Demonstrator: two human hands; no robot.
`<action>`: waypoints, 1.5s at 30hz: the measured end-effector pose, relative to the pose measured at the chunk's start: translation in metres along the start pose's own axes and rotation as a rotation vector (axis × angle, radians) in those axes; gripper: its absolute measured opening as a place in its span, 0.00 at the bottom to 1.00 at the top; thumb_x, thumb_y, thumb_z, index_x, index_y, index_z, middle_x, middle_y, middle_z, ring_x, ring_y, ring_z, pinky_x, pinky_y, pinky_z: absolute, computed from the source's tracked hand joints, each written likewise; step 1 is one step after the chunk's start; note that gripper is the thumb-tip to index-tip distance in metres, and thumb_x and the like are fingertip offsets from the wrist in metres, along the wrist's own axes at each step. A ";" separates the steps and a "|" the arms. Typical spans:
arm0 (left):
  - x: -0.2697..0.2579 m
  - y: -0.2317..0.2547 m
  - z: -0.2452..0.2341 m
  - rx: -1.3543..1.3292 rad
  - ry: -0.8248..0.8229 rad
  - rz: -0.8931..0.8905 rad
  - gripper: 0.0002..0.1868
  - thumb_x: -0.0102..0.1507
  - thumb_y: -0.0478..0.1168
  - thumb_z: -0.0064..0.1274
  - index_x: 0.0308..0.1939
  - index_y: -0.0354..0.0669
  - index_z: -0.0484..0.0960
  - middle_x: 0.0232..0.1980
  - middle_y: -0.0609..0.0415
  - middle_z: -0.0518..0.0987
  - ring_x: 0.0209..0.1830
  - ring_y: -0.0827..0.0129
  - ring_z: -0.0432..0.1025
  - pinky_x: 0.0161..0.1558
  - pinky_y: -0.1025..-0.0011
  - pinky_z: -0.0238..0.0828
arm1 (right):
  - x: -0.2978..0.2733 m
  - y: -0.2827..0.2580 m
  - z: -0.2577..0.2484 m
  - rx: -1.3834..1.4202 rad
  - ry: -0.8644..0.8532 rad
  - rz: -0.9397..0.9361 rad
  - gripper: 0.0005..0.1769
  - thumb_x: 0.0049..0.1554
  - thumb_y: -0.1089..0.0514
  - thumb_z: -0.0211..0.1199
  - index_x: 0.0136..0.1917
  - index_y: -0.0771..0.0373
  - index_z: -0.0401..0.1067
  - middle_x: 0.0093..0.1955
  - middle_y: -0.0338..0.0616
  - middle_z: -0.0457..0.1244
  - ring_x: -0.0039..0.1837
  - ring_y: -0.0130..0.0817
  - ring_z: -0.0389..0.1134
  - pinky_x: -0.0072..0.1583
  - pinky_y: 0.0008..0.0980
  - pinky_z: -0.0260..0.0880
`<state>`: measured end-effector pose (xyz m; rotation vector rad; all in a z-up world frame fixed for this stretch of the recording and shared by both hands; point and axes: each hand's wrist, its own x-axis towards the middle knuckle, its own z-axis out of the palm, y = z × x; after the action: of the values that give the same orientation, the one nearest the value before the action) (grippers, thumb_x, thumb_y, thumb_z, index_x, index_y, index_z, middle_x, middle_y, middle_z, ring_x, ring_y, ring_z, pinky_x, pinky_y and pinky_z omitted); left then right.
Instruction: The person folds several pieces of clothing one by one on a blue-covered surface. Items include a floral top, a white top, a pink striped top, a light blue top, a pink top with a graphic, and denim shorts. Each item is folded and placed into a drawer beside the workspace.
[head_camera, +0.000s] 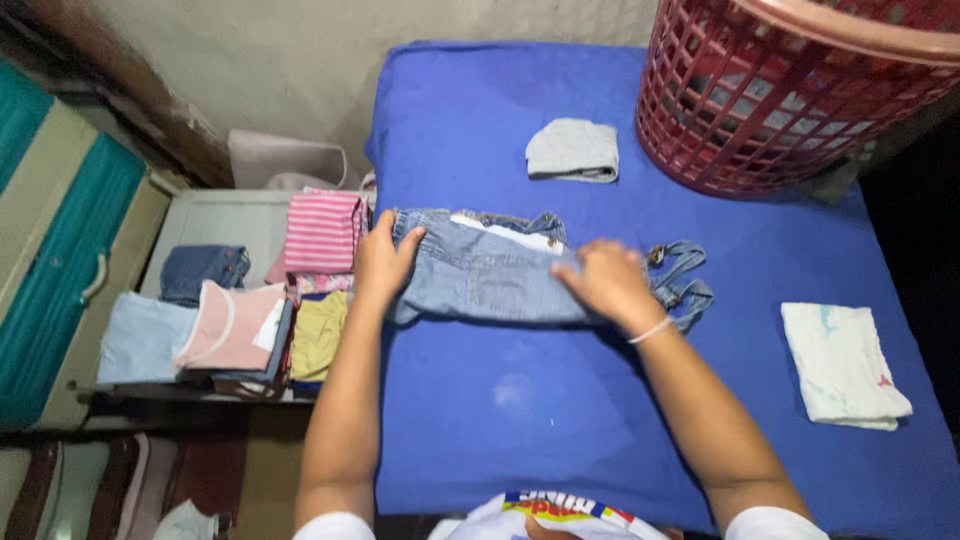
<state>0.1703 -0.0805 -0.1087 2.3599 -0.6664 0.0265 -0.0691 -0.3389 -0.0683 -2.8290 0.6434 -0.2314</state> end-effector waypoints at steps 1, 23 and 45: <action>-0.003 0.001 0.001 -0.071 0.069 0.056 0.25 0.65 0.56 0.56 0.54 0.40 0.76 0.44 0.34 0.83 0.47 0.36 0.76 0.45 0.47 0.70 | 0.003 -0.008 0.007 0.040 0.012 -0.020 0.22 0.55 0.41 0.66 0.45 0.64 0.75 0.47 0.53 0.70 0.53 0.53 0.70 0.55 0.51 0.66; 0.012 0.008 0.010 0.363 0.232 0.157 0.42 0.59 0.51 0.60 0.74 0.44 0.62 0.64 0.38 0.73 0.64 0.46 0.67 0.57 0.44 0.61 | 0.063 -0.002 0.069 -0.045 0.315 -0.186 0.29 0.58 0.48 0.64 0.69 0.62 0.69 0.67 0.53 0.63 0.68 0.50 0.63 0.64 0.53 0.63; -0.053 0.142 0.097 0.364 -0.416 0.376 0.42 0.67 0.68 0.43 0.80 0.55 0.55 0.86 0.43 0.46 0.88 0.48 0.38 0.81 0.36 0.24 | -0.015 0.224 0.025 0.360 0.114 0.323 0.39 0.66 0.39 0.62 0.76 0.71 0.64 0.69 0.66 0.64 0.69 0.55 0.65 0.68 0.46 0.63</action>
<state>0.0423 -0.2073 -0.1080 2.5696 -1.4044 -0.1979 -0.1685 -0.5235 -0.1510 -2.3435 0.9624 -0.4056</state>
